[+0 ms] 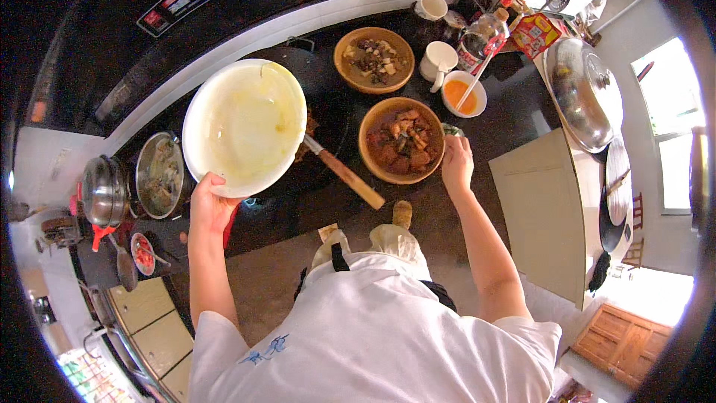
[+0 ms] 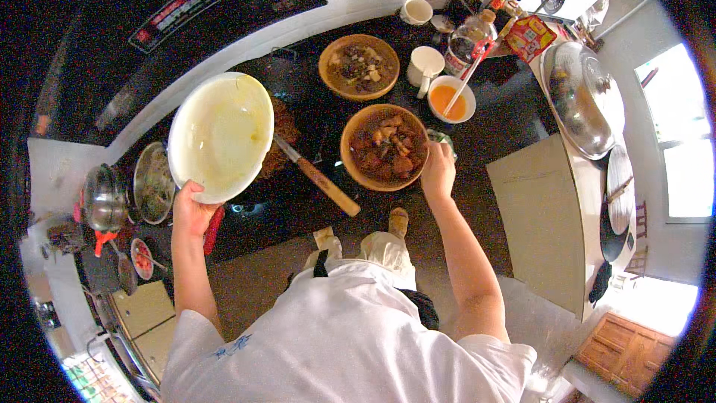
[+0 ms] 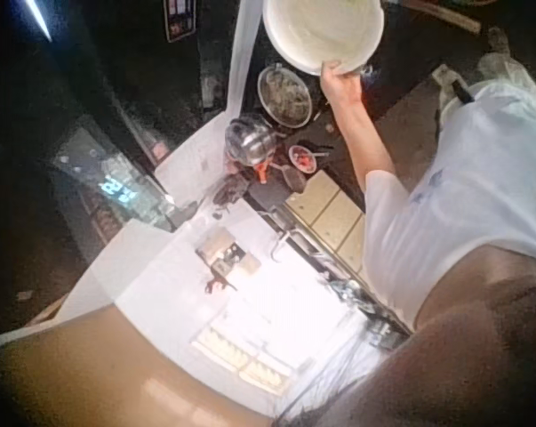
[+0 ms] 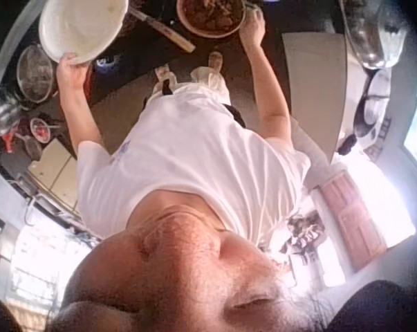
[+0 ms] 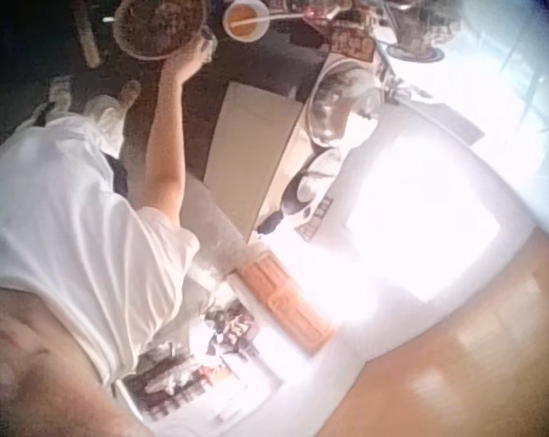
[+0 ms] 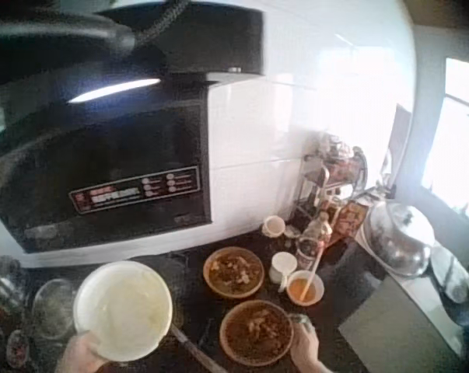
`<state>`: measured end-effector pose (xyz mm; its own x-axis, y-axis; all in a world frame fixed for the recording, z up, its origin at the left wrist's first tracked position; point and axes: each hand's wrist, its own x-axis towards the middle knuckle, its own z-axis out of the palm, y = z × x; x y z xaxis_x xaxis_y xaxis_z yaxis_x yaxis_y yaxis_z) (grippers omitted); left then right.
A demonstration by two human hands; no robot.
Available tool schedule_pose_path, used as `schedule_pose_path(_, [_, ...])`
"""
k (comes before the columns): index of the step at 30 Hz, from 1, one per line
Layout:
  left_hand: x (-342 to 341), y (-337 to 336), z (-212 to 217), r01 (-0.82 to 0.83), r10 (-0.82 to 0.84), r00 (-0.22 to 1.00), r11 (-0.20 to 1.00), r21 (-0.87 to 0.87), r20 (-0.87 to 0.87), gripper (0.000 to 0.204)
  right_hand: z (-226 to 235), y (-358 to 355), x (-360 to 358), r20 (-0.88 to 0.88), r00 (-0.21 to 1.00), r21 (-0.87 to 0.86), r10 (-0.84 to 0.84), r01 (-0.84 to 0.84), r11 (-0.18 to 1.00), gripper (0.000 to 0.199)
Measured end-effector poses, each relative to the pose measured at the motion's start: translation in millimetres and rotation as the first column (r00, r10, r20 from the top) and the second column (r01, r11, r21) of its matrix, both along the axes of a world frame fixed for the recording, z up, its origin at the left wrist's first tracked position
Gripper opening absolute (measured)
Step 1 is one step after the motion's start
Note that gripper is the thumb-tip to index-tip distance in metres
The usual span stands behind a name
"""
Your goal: The person stirs meat in a wok using a spatula and transfers it into a bowl. They then add a prepared vegetable mixture from a bowl into the wok and stir-fry it. Finally, they transfer the cooked meat back into the wok to mix with the vegetables.
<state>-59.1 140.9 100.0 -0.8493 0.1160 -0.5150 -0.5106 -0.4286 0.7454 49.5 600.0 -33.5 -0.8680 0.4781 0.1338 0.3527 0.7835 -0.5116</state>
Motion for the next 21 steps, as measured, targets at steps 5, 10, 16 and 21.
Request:
schedule_pose_path(5, [28,83,13,-0.007,0.008,1.000,1.000,-0.006,0.023,0.058,-64,74,-11,0.431,0.894,0.134,0.120,-0.195,0.972,0.053])
schedule_pose_path(10, [54,165,21,0.034,-0.032,0.997,0.999,-0.026,0.071,0.054,-102,115,-26,0.225,0.947,0.106,0.231,-0.259,0.960,0.045])
schedule_pose_path(16, [84,250,25,0.120,-0.116,0.984,0.993,-0.022,0.134,0.055,-74,157,-4,-0.098,0.994,-0.384,-0.050,0.009,0.923,0.030])
schedule_pose_path(21, [94,303,20,0.303,-0.291,0.945,0.951,-0.064,0.153,0.054,24,187,5,-0.205,0.977,-0.697,-0.062,-0.101,0.710,0.032])
